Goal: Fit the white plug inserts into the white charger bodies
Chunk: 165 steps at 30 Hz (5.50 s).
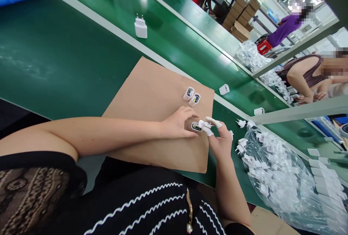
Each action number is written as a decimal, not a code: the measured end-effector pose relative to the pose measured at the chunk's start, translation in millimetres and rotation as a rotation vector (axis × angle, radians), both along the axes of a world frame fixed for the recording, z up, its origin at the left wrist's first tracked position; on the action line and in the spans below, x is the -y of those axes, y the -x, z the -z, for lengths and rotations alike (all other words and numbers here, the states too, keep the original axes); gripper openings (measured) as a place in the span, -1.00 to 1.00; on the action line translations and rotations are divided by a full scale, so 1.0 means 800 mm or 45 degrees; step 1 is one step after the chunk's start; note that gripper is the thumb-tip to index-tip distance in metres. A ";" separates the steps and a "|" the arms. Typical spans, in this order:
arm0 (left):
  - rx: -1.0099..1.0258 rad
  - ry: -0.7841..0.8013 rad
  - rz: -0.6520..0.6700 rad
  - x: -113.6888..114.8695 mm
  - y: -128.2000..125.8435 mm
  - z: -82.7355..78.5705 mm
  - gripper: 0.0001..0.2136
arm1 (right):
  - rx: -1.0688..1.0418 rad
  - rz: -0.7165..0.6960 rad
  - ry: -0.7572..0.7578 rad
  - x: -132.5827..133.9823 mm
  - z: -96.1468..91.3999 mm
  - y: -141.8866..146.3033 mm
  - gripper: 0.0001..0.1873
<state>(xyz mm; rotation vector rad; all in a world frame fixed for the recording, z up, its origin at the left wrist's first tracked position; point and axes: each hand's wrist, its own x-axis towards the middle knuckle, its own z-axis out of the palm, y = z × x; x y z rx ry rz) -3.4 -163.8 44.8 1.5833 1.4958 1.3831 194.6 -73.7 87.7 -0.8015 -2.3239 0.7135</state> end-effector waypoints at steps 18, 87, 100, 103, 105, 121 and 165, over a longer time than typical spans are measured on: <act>-0.121 0.093 0.130 -0.012 0.006 0.007 -0.80 | 0.239 -0.200 -0.474 -0.006 -0.002 0.016 -0.71; -0.689 0.460 -1.091 -0.173 0.257 -0.034 -0.49 | 0.194 0.758 0.189 -0.069 0.038 -0.067 -0.77; -1.252 0.438 -0.149 -0.211 0.272 -0.062 -0.74 | -0.265 0.678 0.721 -0.058 0.032 -0.046 -0.68; -1.249 0.296 -0.345 -0.183 0.246 -0.100 -0.66 | -0.611 0.617 0.938 -0.059 0.032 -0.042 -0.53; -1.182 0.162 -0.482 -0.151 0.211 -0.124 -0.58 | -0.779 0.573 0.974 -0.059 0.029 -0.038 -0.50; -0.718 -0.034 0.099 -0.027 -0.024 0.000 -0.53 | -0.747 0.206 1.400 -0.021 0.008 -0.020 -0.54; -0.156 0.137 0.281 -0.031 -0.008 0.006 -0.87 | 0.235 -0.153 -0.467 -0.002 0.001 -0.001 -0.69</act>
